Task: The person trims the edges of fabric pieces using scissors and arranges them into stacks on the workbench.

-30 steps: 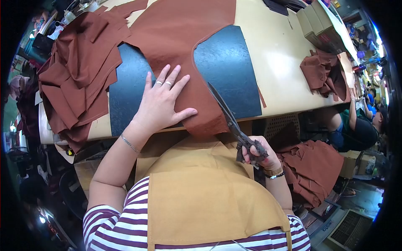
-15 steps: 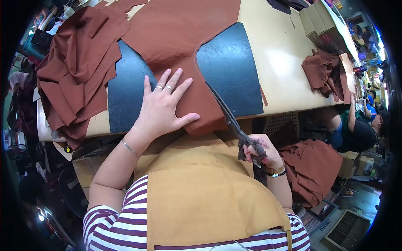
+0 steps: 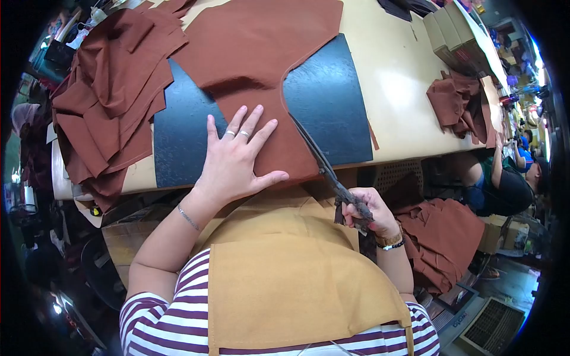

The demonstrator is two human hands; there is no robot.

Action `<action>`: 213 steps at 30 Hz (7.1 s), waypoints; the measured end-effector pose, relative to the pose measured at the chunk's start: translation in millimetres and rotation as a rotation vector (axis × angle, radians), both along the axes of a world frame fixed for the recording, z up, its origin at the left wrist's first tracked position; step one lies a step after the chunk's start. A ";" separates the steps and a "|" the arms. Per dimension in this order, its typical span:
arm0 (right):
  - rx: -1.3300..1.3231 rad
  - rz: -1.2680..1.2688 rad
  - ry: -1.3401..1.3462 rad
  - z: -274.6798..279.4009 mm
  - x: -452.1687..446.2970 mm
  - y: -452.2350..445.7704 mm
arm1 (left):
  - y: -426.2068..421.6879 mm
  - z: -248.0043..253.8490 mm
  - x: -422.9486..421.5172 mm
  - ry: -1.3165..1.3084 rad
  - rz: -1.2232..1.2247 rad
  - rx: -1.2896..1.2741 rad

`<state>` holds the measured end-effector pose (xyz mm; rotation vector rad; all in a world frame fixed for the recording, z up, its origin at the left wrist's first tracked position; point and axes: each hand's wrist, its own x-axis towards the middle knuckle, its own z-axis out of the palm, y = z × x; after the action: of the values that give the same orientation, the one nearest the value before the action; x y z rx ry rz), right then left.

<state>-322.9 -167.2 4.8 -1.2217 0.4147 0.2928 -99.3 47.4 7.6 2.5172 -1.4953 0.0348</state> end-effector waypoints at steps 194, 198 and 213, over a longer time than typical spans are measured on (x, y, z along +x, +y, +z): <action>0.151 -0.350 -0.067 -15.1 33.7 37.6 | 5.4 6.9 -6.4 0.122 0.079 0.139; 0.085 -0.297 -0.067 -13.7 29.2 36.3 | 9.2 9.2 -6.7 0.152 0.080 0.138; 0.138 -0.312 -0.083 -13.9 32.6 33.1 | 10.2 5.9 21.4 0.076 0.104 0.150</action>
<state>-290.3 -134.1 -9.1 -1.0131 0.4971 0.0029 -78.0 57.6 13.5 2.6790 -1.3852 -0.1615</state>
